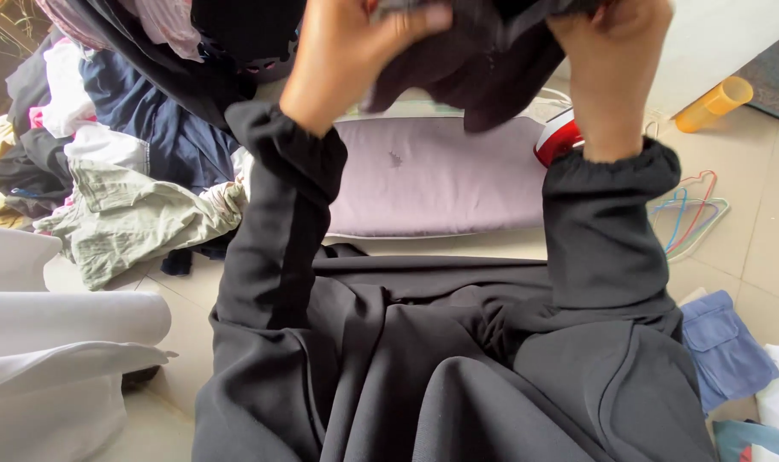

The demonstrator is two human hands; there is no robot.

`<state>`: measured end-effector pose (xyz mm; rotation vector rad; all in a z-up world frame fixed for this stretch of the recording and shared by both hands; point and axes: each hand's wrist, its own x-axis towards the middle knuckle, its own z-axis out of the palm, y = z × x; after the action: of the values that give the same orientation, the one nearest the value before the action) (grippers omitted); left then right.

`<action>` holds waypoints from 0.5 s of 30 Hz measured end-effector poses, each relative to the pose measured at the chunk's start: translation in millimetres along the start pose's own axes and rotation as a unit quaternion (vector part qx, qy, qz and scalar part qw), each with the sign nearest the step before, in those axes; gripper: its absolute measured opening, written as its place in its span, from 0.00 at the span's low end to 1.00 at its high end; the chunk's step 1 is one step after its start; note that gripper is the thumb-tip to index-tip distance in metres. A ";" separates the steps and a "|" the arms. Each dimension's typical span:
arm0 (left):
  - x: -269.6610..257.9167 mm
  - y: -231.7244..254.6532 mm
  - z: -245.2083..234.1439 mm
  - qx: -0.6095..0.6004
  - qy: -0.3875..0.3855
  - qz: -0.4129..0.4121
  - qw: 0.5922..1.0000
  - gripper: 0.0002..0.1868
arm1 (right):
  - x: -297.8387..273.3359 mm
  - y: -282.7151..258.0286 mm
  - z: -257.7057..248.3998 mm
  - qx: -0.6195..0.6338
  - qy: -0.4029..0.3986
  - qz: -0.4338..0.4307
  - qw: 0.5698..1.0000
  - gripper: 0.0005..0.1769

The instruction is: The recorder is ironing and folding various articles of clothing on an ironing board on the floor.

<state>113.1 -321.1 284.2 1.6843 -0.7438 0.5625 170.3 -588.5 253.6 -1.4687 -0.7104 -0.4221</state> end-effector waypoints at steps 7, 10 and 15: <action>-126.4 -38.8 20.4 0.063 -0.076 0.016 0.995 0.22 | -116.1 28.7 23.2 -0.097 -0.189 -0.011 0.977 0.29; -218.2 -77.9 36.8 -0.073 -0.089 -0.167 0.979 0.26 | -192.1 57.4 30.6 -0.028 -0.248 0.074 0.966 0.27; -295.3 -67.3 52.8 0.204 -0.252 -0.188 0.927 0.23 | -292.2 94.1 26.6 -0.037 -0.350 0.211 0.912 0.20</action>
<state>-40.8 -309.1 18.3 2.3393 -0.6586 -0.0017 13.7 -601.3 -11.4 -1.8033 -0.9044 0.4479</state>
